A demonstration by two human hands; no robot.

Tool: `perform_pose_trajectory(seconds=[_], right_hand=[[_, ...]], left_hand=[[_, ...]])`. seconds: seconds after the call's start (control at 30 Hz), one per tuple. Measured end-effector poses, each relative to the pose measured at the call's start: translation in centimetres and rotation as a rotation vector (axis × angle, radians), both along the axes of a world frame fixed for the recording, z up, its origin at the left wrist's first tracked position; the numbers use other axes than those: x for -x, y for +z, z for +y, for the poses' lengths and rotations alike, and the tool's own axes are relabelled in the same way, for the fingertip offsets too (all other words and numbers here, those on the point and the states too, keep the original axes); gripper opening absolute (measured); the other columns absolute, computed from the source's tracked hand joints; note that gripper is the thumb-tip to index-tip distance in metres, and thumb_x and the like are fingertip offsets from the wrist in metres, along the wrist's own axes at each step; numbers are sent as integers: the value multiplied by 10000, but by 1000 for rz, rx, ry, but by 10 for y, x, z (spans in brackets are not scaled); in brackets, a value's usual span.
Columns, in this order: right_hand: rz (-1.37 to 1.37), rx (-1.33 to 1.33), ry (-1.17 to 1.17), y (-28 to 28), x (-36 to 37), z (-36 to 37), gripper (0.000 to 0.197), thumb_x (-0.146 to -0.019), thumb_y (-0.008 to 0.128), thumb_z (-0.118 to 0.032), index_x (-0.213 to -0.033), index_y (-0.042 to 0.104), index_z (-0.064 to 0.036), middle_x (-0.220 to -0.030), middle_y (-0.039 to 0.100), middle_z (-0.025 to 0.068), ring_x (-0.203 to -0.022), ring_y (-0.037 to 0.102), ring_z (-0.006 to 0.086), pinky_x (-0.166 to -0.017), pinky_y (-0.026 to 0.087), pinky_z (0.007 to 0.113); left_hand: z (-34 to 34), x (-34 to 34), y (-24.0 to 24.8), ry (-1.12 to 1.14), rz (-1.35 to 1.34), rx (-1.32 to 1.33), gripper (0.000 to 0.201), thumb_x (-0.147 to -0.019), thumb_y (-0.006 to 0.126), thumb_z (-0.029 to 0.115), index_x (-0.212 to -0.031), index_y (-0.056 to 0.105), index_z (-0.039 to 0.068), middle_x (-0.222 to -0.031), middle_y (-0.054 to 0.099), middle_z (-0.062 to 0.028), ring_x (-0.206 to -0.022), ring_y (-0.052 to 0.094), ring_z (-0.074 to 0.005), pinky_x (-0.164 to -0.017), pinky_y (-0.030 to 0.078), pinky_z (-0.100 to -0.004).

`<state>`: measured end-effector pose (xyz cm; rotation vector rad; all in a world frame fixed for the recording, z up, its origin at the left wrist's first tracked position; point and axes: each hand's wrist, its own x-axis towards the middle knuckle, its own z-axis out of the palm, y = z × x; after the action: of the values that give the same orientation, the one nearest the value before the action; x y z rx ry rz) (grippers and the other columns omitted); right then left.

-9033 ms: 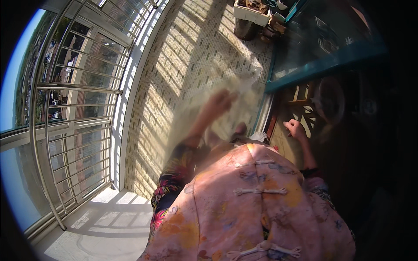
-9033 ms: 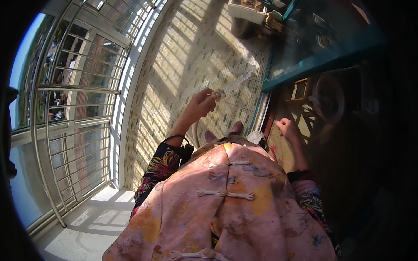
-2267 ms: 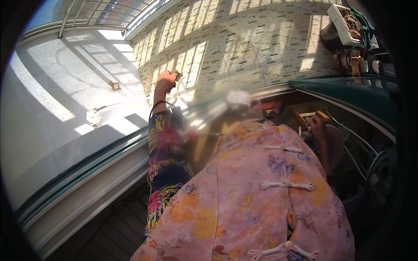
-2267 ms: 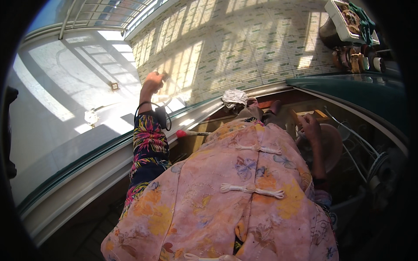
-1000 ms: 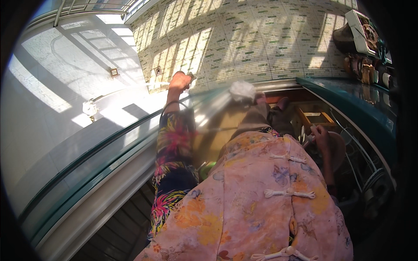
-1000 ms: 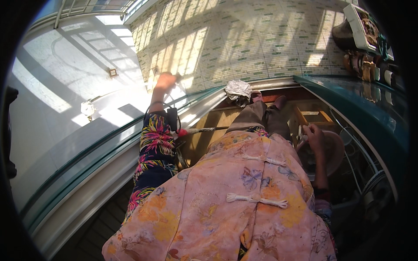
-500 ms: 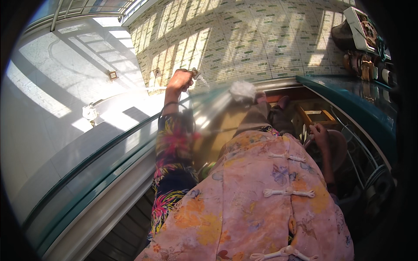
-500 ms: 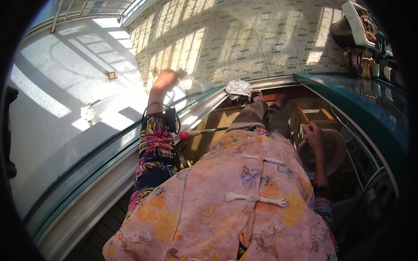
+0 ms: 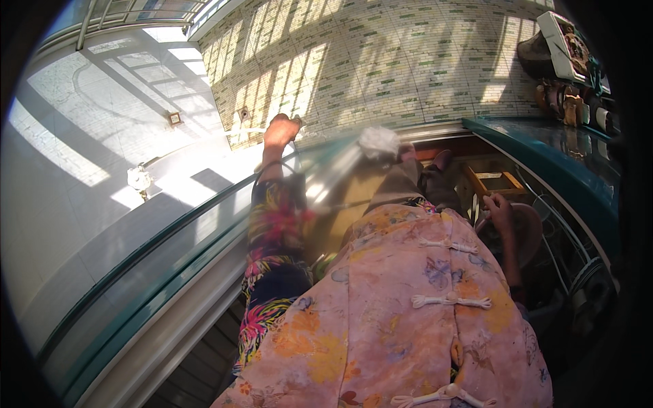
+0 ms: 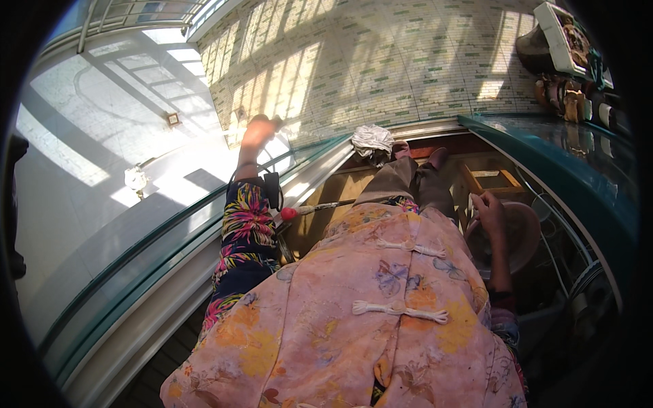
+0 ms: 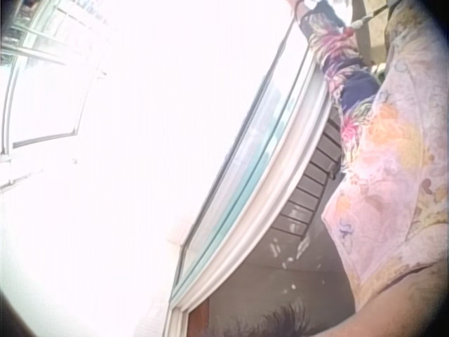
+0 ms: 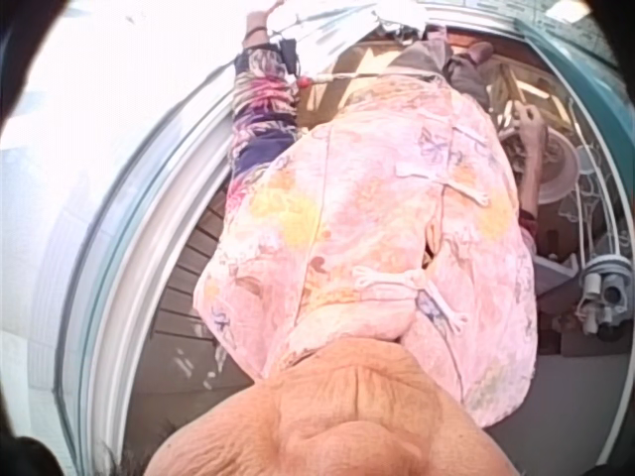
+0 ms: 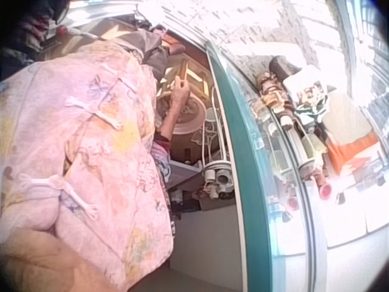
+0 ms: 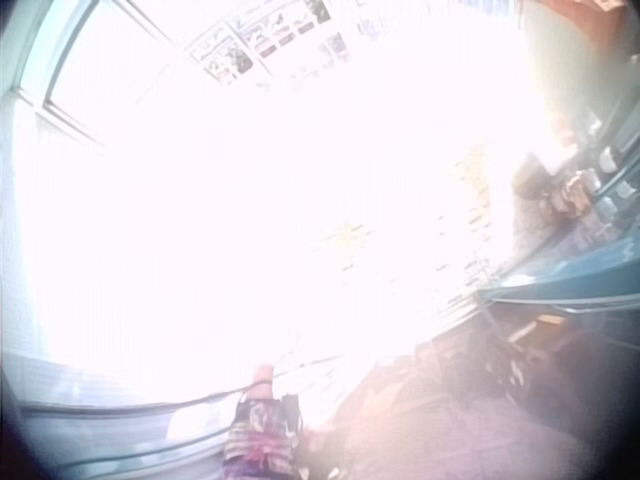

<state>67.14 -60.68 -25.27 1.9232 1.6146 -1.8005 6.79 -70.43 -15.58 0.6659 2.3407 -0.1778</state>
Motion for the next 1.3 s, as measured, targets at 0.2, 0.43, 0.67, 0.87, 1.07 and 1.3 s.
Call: perform_pose_trajectory(seconds=[0.2,0.43,0.67,0.87,1.07,1.3], right_hand=[[1,-9,1,0,-4,-2,293,-898,656,-288,-769,563,-42,-684,569,7,-589,527,80,-498,445,243],[-15,16,13,12,4,4,286,-902,647,-281,-770,567,-40,-675,568,11,-590,527,83,-510,447,242],[11,51,-2,10,7,11,275,-899,657,-269,-779,577,-35,-667,578,20,-582,541,86,-507,442,239],[-58,44,8,15,4,16,264,-899,656,-262,-795,593,-28,-677,599,29,-583,558,102,-520,456,248],[-73,-19,34,22,-3,19,307,-873,662,-297,-776,597,-14,-672,607,50,-578,560,115,-567,460,286],[-100,-132,69,22,-11,14,316,-862,669,-315,-808,613,-8,-708,624,105,-631,583,174,-626,465,333]], left_hand=[[-11,4,-6,3,83,100,423,-799,610,395,-978,677,18,-923,711,-148,-923,670,-321,-865,502,-420],[12,-14,18,111,-116,101,354,-805,568,325,-777,678,-11,-725,694,-141,-724,677,-255,-723,521,-367],[5,-2,15,45,28,98,367,-817,552,348,-805,696,10,-769,697,-167,-824,681,-313,-782,512,-401],[21,-28,25,139,-155,-3,370,-850,583,347,-843,640,-18,-695,634,-124,-512,546,-212,-495,446,-364],[77,-89,34,144,-363,-188,339,-852,611,356,-878,609,18,-640,558,-55,-461,428,-132,-438,369,-305],[119,-130,51,56,-480,-393,291,-884,579,282,-827,628,0,-614,590,-69,-523,535,-133,-498,417,-295]])
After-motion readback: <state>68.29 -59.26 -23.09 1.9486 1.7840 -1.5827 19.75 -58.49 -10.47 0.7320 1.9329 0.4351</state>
